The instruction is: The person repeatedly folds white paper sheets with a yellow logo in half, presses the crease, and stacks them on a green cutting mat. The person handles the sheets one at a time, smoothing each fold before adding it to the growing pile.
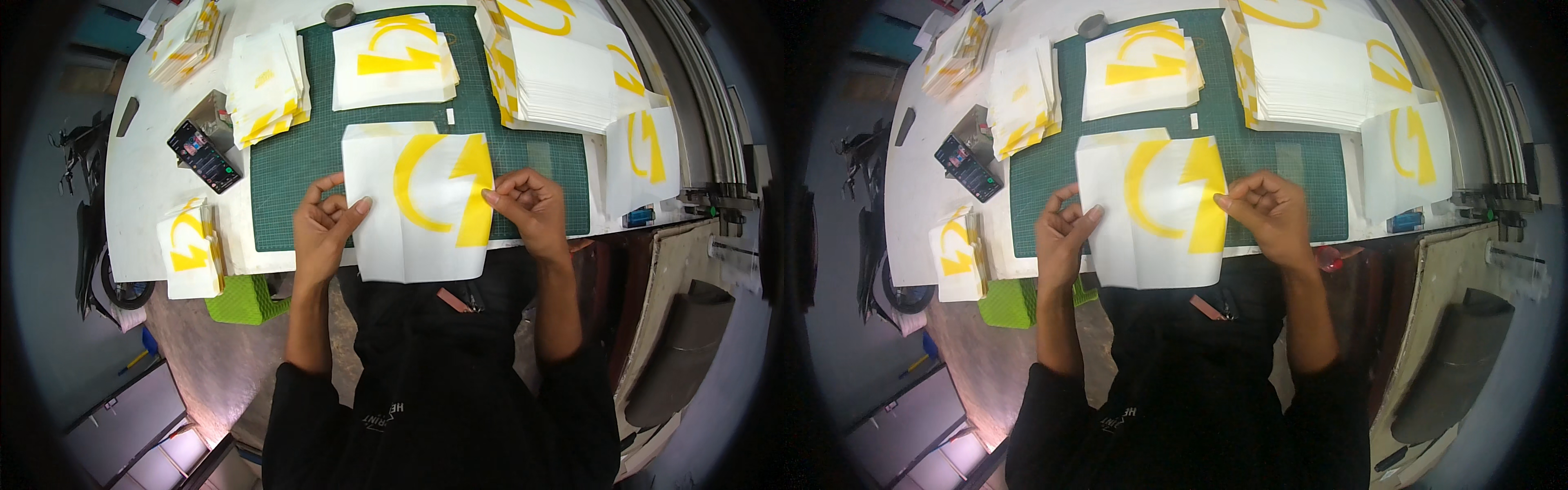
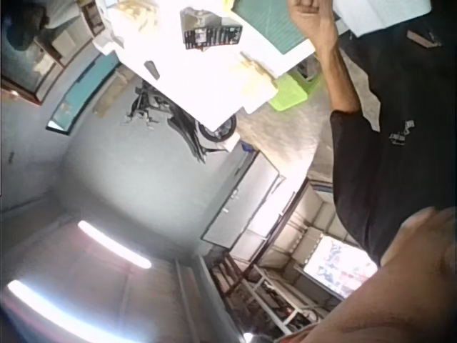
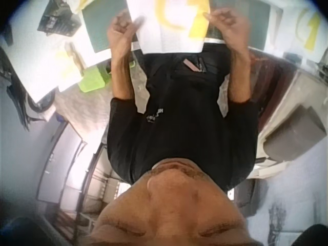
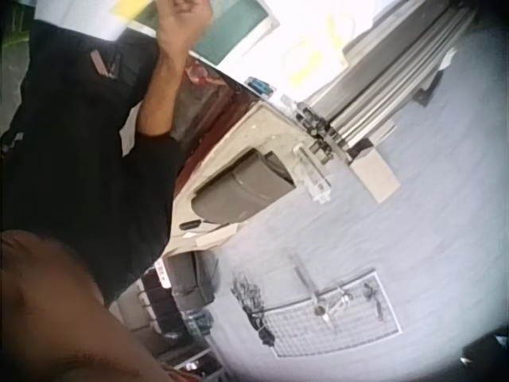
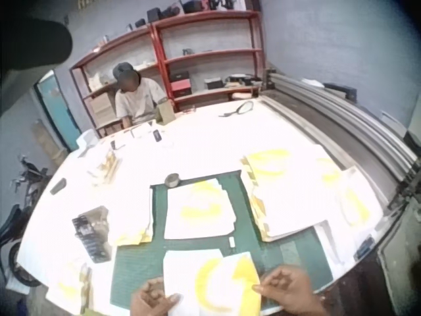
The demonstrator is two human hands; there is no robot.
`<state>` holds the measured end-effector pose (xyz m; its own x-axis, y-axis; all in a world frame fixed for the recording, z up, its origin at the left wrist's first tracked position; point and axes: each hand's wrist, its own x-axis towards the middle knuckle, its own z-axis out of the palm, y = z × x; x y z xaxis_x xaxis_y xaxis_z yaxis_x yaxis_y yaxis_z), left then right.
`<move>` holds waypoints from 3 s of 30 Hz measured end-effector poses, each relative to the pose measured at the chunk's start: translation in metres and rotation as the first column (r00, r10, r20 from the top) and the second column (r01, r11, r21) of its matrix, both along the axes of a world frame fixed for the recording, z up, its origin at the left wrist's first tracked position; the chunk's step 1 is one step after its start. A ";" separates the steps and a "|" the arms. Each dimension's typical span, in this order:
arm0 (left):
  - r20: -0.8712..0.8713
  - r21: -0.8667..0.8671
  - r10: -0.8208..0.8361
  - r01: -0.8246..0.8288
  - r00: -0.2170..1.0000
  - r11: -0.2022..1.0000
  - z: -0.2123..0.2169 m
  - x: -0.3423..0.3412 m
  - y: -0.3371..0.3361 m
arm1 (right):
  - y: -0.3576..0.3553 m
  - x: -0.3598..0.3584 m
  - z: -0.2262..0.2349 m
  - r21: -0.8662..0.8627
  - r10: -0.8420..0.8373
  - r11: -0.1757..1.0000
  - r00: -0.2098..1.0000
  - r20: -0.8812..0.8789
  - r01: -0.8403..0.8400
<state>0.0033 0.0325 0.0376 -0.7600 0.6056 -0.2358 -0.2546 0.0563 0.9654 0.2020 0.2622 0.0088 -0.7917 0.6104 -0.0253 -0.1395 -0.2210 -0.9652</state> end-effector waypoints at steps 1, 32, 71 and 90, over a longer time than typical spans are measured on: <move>-0.018 -0.016 0.013 -0.013 1.000 1.000 0.001 0.003 0.003 | -0.003 -0.002 0.004 -0.025 0.003 1.000 1.000 -0.001 -0.003; -0.138 -0.031 0.006 -0.011 0.990 0.999 -0.007 0.002 -0.018 | -0.011 -0.006 0.014 -0.065 0.168 0.983 0.982 -0.081 -0.174; -0.383 -0.068 0.055 -0.088 0.922 0.994 -0.019 -0.036 -0.021 | -0.036 0.003 -0.004 -0.196 0.475 0.856 0.877 -0.070 -0.479; -0.759 -0.358 -0.162 -0.196 0.631 0.913 -0.044 -0.025 0.004 | -0.017 0.031 -0.006 0.075 -0.055 0.996 0.968 0.245 0.038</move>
<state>-0.0221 0.0365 -0.0063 -0.7750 0.5877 0.2321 0.5534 0.4540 0.6983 0.2329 0.2449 0.0031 -0.7369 0.6535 -0.1726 0.0961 -0.1514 -0.9838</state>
